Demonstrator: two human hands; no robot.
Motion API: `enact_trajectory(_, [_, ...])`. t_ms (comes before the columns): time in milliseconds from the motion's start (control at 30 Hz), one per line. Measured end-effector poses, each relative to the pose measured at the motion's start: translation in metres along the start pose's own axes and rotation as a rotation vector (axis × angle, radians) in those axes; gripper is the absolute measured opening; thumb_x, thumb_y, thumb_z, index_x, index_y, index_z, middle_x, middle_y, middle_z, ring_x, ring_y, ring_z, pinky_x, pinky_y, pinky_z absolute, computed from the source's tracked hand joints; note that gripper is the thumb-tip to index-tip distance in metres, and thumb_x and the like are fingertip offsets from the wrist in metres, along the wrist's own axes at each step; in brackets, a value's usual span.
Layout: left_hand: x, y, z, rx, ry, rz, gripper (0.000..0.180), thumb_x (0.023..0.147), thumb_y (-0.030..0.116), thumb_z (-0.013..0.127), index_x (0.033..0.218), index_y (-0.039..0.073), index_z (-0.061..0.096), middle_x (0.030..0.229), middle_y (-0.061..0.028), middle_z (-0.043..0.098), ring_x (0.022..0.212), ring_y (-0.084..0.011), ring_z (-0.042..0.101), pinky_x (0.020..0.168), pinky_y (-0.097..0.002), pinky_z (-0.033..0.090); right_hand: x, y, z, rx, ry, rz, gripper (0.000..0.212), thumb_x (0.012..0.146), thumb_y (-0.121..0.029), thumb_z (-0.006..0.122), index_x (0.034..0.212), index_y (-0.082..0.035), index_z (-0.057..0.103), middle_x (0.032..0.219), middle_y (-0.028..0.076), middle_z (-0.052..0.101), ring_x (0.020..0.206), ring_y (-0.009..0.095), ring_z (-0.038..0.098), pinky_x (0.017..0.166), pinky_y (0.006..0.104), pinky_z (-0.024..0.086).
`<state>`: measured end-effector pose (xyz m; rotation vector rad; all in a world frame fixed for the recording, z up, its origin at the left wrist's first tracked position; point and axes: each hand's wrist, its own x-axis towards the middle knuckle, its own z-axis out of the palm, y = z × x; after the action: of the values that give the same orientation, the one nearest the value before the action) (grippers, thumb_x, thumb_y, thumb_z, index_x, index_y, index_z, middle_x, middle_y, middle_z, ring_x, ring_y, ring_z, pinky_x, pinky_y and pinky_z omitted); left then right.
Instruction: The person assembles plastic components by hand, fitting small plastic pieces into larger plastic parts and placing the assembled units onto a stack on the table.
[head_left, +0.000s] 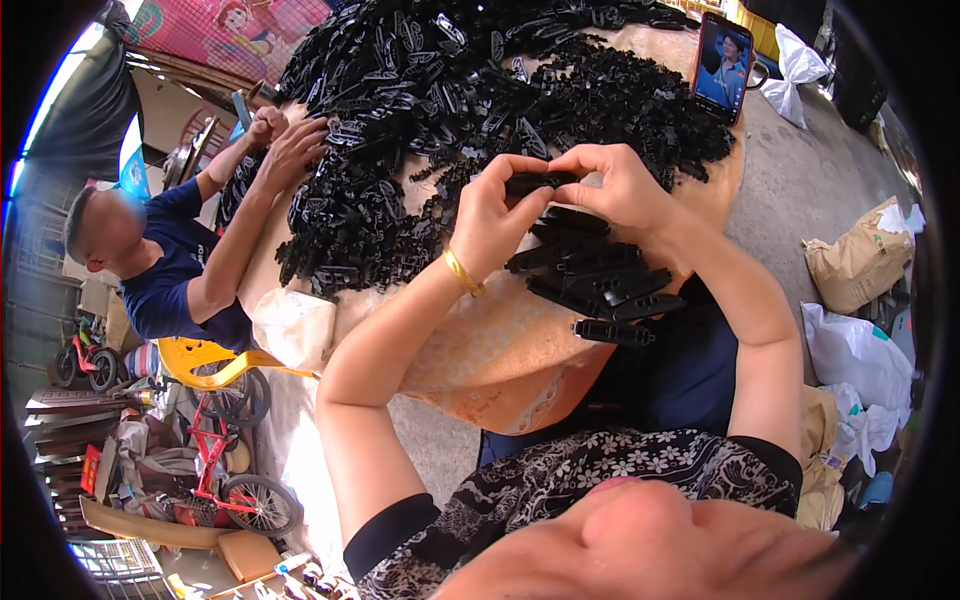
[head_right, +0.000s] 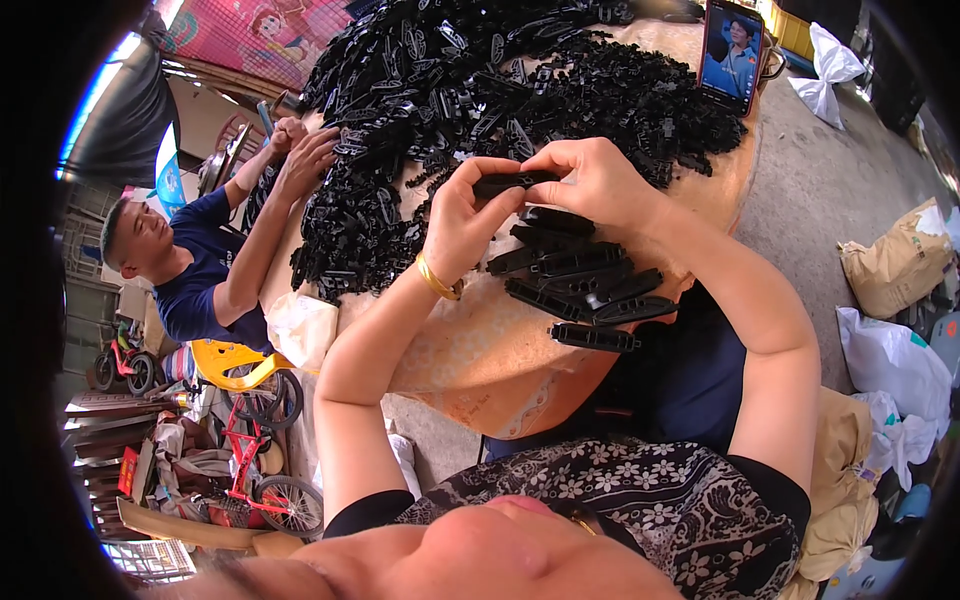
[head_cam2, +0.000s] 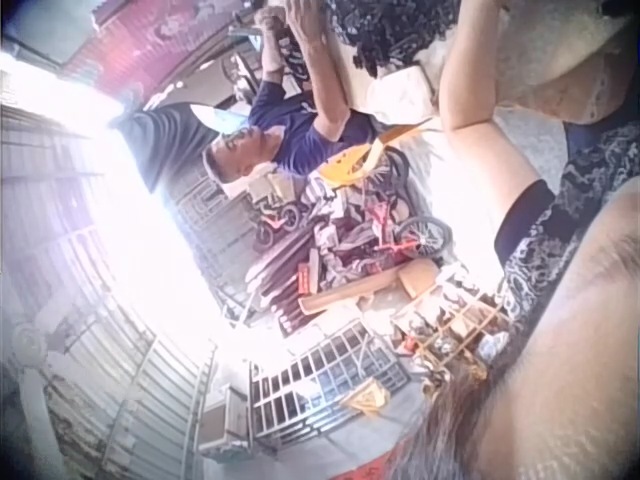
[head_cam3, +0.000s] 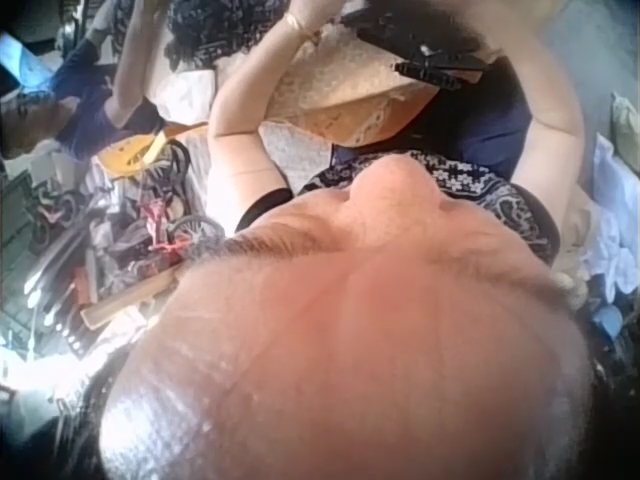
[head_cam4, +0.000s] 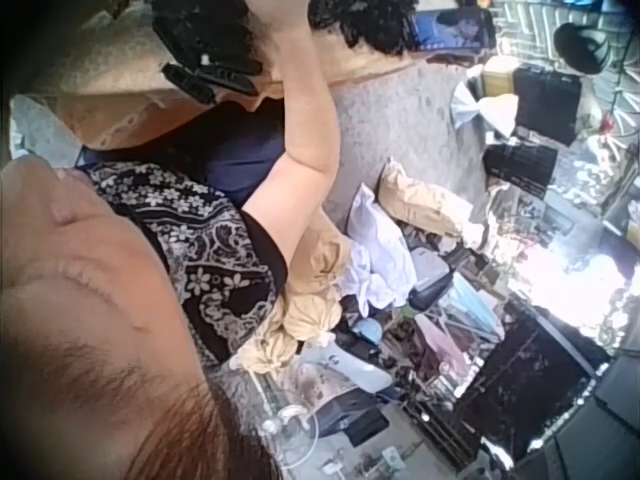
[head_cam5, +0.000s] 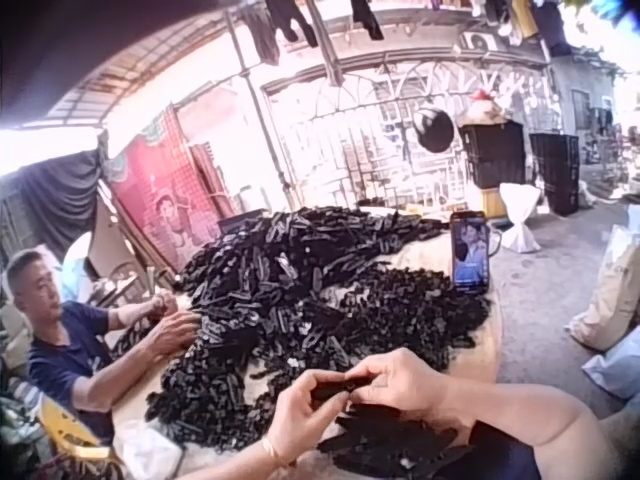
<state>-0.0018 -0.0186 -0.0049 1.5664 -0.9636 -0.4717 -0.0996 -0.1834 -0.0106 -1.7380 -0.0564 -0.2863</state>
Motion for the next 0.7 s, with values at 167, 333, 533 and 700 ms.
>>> enact_trajectory(167, [-0.002, 0.005, 0.004, -0.089, 0.048, 0.060, 0.023, 0.083, 0.006, 0.063, 0.103, -0.003, 0.056, 0.084, -0.0048, 0.063, 0.075, -0.0057, 0.057, 0.067, -0.0198, 0.049, 0.004, 0.003, -0.003, -0.014, 0.019, -0.086, 0.024, 0.085, -0.009, 0.063, 0.105, 0.004, 0.061, 0.090, 0.007, 0.067, 0.083, 0.010, 0.061, 0.075, 0.0239, 0.050])
enact_trajectory(333, [-0.011, 0.018, 0.005, 0.197, -0.443, 0.098, 0.026, 0.082, 0.013, 0.066, 0.105, 0.002, 0.061, 0.107, -0.0080, 0.062, 0.103, -0.0160, 0.057, 0.089, -0.0291, 0.045, 0.018, 0.025, -0.021, -0.041, 0.220, -0.083, 0.023, 0.087, -0.018, 0.061, 0.104, -0.003, 0.063, 0.092, 0.003, 0.067, 0.083, 0.011, 0.059, 0.074, 0.0253, 0.049])
enact_trajectory(533, [0.012, 0.022, -0.004, 0.083, -0.346, -0.187, 0.024, 0.085, 0.013, 0.062, 0.106, 0.001, 0.062, 0.102, -0.0065, 0.063, 0.102, -0.0132, 0.055, 0.077, -0.0254, 0.049, 0.012, 0.040, -0.014, -1.241, 0.267, -0.417, 0.030, 0.078, -0.020, 0.064, 0.106, -0.010, 0.062, 0.097, 0.002, 0.061, 0.094, 0.022, 0.054, 0.076, 0.0353, 0.042])
enact_trajectory(700, [0.066, -0.017, -0.019, 0.845, -0.176, 0.503, 0.034, 0.074, 0.001, 0.058, 0.107, 0.002, 0.062, 0.109, -0.0118, 0.060, 0.100, -0.0236, 0.056, 0.081, -0.0302, 0.050, 0.015, 0.026, -0.015, -1.183, 0.182, -0.292, 0.016, 0.079, -0.016, 0.060, 0.093, -0.010, 0.061, 0.094, 0.001, 0.060, 0.092, 0.022, 0.052, 0.079, 0.0365, 0.040])
